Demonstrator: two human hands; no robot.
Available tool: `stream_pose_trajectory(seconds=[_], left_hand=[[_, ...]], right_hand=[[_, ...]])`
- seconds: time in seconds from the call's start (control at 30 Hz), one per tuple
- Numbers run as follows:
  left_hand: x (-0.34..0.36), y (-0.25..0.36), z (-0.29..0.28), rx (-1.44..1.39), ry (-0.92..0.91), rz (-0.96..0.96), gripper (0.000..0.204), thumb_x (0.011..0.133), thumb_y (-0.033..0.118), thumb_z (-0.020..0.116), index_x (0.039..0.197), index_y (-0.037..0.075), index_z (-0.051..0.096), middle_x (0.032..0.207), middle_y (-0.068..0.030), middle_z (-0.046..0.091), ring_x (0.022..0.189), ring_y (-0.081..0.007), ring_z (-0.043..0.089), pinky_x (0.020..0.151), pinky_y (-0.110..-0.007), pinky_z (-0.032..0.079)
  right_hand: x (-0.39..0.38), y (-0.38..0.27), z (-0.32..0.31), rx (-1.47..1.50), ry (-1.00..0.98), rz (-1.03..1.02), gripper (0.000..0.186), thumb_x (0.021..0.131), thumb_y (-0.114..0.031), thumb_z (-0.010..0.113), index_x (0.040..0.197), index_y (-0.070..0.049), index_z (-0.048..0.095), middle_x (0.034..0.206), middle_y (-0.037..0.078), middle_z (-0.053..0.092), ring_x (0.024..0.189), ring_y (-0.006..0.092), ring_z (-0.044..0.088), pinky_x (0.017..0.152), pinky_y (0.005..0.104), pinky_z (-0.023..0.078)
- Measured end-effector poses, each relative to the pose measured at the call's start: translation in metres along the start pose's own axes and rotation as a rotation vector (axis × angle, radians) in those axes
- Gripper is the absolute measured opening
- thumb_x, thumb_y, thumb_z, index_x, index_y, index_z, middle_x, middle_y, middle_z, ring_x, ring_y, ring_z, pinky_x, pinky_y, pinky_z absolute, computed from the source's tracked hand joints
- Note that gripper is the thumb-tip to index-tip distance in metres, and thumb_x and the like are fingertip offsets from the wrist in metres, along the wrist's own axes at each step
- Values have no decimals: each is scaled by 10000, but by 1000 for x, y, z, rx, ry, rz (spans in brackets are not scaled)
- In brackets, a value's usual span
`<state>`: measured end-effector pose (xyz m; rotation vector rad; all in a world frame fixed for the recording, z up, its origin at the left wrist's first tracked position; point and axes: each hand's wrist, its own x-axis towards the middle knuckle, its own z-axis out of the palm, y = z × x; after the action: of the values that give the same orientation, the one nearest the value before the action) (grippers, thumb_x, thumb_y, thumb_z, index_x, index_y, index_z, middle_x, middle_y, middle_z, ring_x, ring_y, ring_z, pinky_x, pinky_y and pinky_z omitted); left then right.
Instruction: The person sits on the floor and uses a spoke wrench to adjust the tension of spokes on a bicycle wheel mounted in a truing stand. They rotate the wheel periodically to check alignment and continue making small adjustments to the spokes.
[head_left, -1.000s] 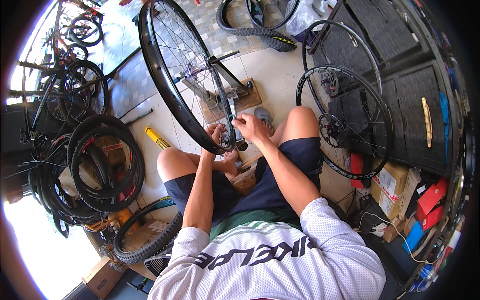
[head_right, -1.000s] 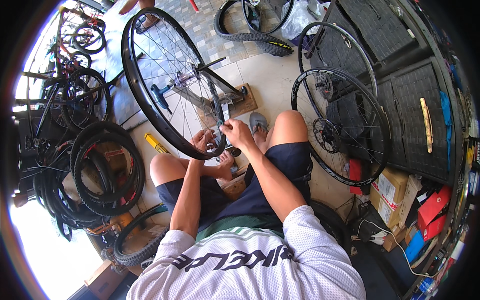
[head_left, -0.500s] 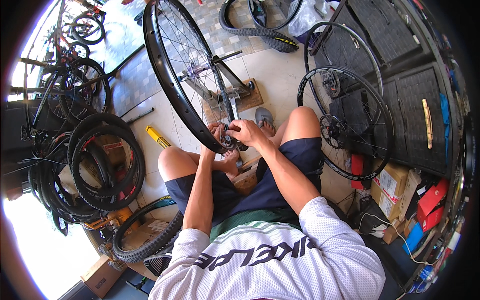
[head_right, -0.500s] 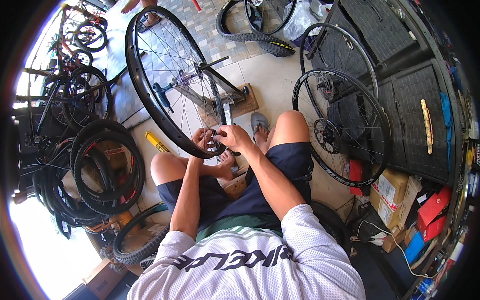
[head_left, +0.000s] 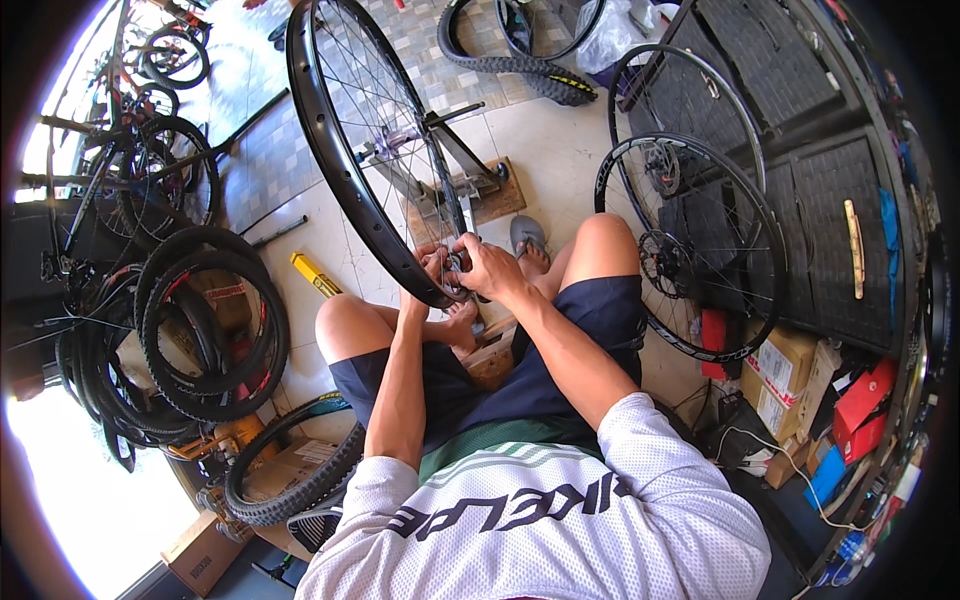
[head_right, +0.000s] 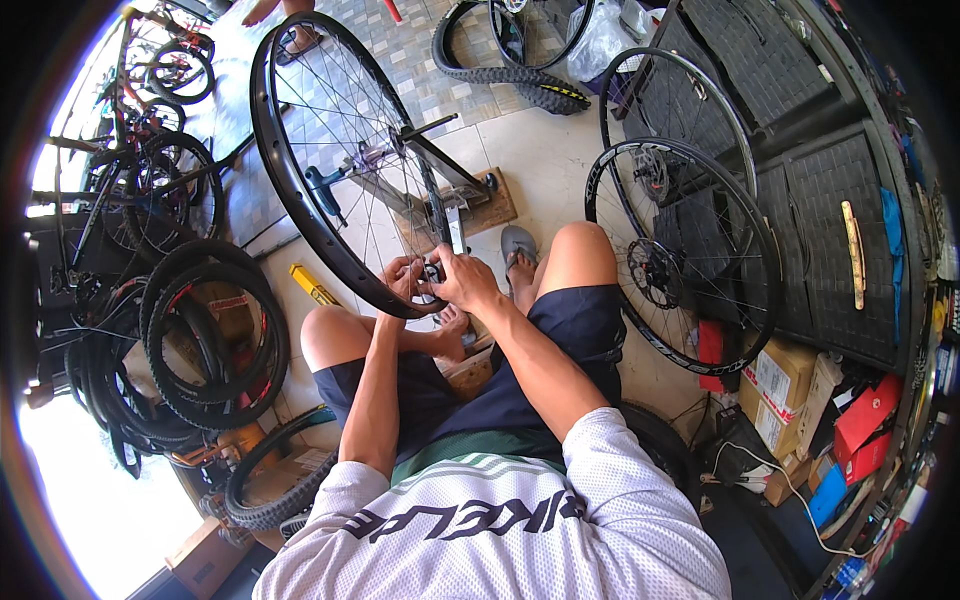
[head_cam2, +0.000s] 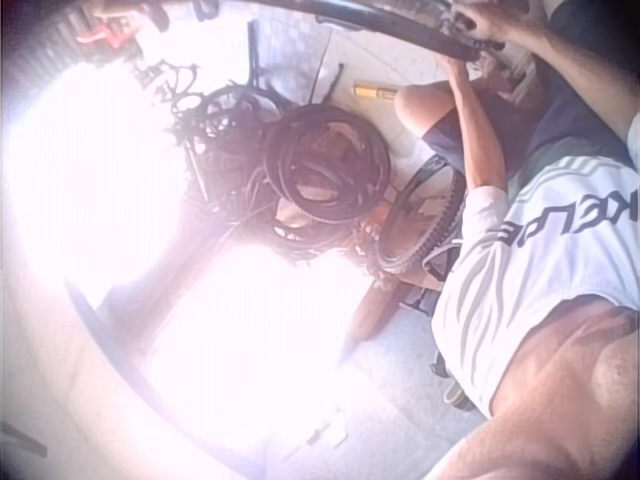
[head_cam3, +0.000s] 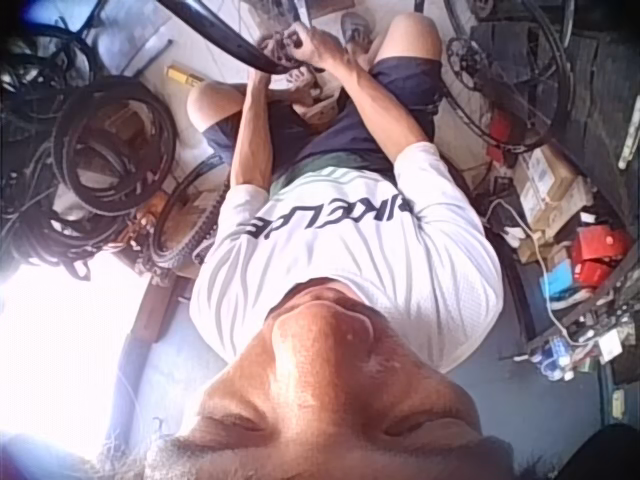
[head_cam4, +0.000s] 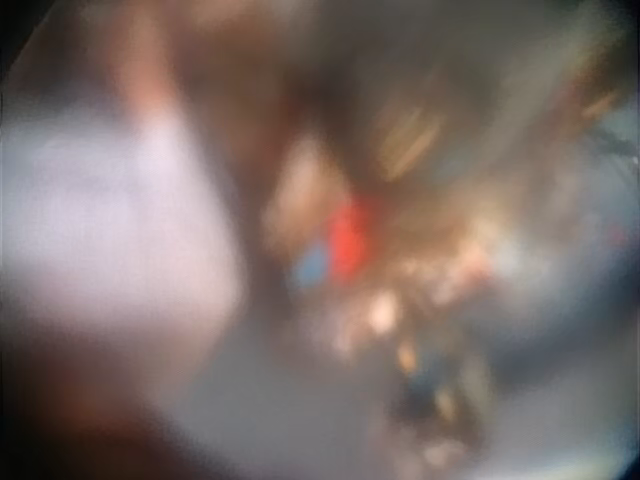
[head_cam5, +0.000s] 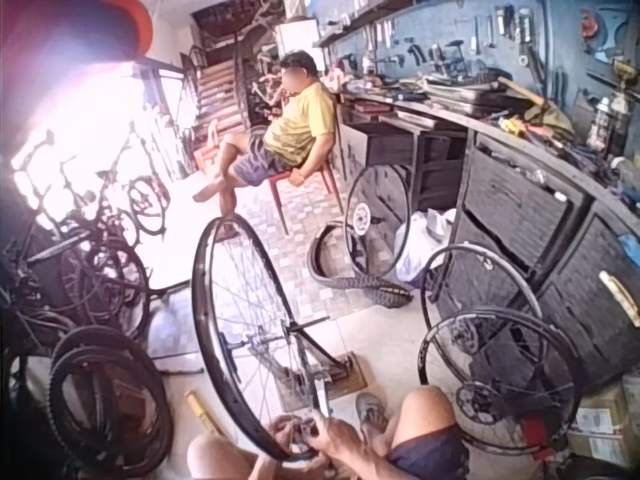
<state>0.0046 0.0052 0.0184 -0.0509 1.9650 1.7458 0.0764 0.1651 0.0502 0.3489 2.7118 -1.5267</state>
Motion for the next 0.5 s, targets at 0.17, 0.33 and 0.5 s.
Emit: stream_pose_trajectory(seconds=[0.17,0.33,0.5], left_hand=[[3,-6,-11,41,29,40,289,904,259,709,1006,-4,649,693,-7,627,548,-57,537,478,-213,445],[1,2,-12,150,17,30,269,908,269,703,979,14,652,730,-12,626,589,-57,544,487,-215,449],[-3,12,0,-119,-63,-33,270,915,267,695,994,14,646,769,-23,636,601,-62,551,495,-219,463]], right_hand=[[5,10,9,183,16,-110,367,819,-279,703,1083,-39,620,864,137,690,799,284,679,735,369,523],[9,17,15,326,-45,73,292,856,-186,666,1099,-29,626,890,105,705,809,207,684,742,323,521],[11,24,22,603,32,66,295,843,-188,665,1075,-15,610,858,157,716,805,301,698,720,369,533]])
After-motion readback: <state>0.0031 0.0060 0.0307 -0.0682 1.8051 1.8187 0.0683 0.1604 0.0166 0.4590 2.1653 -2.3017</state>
